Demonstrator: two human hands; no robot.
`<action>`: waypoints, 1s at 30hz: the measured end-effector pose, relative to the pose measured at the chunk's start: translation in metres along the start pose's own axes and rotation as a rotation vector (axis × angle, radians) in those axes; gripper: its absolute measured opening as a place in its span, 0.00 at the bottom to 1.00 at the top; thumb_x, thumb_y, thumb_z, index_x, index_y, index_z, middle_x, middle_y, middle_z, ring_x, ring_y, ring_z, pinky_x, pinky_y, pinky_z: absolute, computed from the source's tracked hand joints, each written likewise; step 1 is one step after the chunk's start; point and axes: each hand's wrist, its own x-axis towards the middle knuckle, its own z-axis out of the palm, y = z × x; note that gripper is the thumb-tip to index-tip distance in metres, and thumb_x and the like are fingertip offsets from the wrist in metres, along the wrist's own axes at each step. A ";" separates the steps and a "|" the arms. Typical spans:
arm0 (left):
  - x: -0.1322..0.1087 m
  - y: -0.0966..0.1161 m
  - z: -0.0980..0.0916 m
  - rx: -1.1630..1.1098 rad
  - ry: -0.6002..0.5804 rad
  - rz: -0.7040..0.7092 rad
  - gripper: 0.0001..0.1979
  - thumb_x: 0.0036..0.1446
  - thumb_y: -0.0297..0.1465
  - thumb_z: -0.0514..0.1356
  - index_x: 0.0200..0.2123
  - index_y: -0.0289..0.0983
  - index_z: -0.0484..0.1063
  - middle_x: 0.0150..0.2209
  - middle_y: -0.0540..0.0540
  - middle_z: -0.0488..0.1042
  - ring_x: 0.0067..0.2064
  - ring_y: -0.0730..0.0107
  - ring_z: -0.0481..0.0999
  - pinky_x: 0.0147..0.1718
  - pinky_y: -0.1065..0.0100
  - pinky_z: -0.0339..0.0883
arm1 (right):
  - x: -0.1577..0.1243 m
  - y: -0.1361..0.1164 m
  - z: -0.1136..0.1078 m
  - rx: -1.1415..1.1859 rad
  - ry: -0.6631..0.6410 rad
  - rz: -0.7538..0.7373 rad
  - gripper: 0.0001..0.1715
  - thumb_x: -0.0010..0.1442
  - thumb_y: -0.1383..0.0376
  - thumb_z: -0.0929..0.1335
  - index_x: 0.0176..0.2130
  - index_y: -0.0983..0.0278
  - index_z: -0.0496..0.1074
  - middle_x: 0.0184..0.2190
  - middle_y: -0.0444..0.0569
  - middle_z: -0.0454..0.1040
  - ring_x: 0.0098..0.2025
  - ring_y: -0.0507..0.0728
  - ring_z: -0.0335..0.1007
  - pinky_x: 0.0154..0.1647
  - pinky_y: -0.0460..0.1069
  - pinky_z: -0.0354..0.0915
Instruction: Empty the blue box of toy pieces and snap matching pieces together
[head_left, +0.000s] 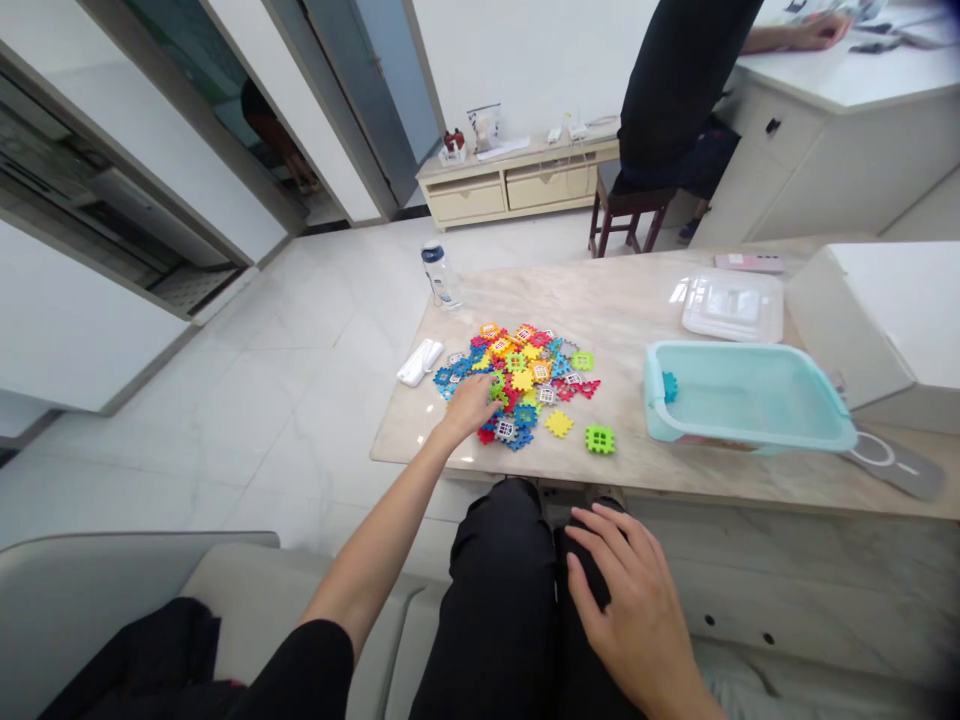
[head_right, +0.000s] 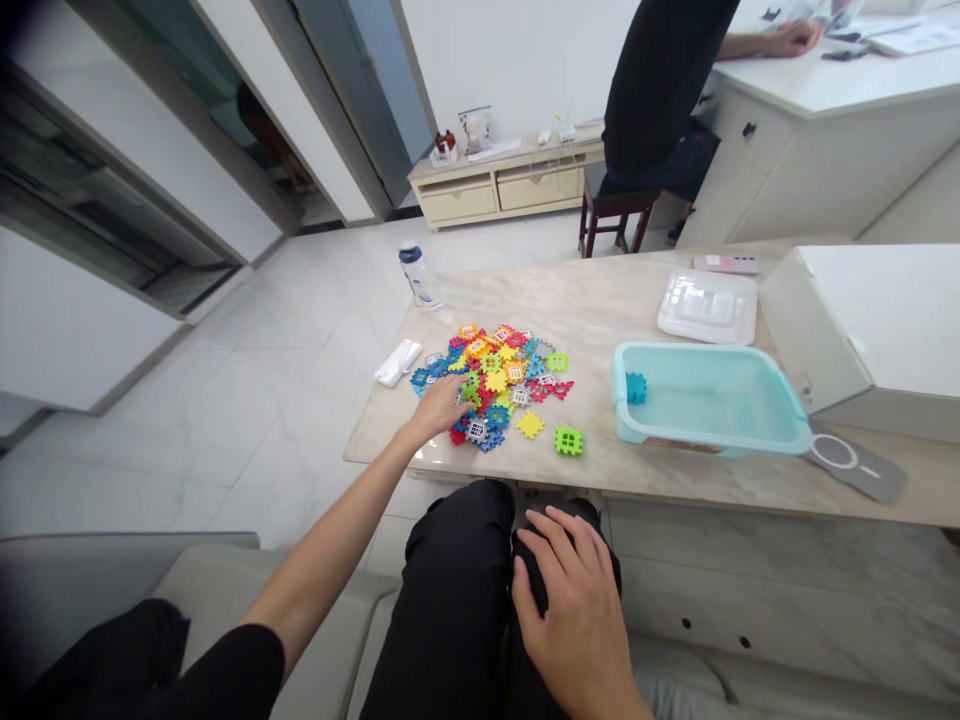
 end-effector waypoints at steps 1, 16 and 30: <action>0.005 -0.003 0.005 0.028 -0.020 0.002 0.22 0.65 0.34 0.71 0.60 0.36 0.78 0.60 0.33 0.81 0.61 0.46 0.78 0.64 0.53 0.68 | 0.000 0.001 0.001 0.014 0.000 0.007 0.18 0.70 0.65 0.71 0.57 0.52 0.79 0.58 0.52 0.84 0.62 0.74 0.79 0.61 0.75 0.74; 0.007 -0.007 0.026 -0.601 0.245 -0.145 0.25 0.62 0.41 0.73 0.58 0.35 0.79 0.58 0.34 0.82 0.60 0.49 0.81 0.64 0.52 0.71 | 0.011 0.011 -0.003 0.100 -0.060 0.076 0.21 0.68 0.67 0.72 0.57 0.50 0.79 0.57 0.50 0.85 0.62 0.74 0.79 0.60 0.73 0.74; -0.140 0.106 -0.076 -1.270 -0.057 -0.207 0.26 0.66 0.53 0.69 0.51 0.36 0.81 0.31 0.45 0.84 0.28 0.66 0.82 0.25 0.70 0.69 | 0.016 -0.010 -0.015 0.186 0.025 0.025 0.18 0.74 0.64 0.71 0.61 0.55 0.77 0.59 0.54 0.83 0.62 0.69 0.78 0.65 0.70 0.74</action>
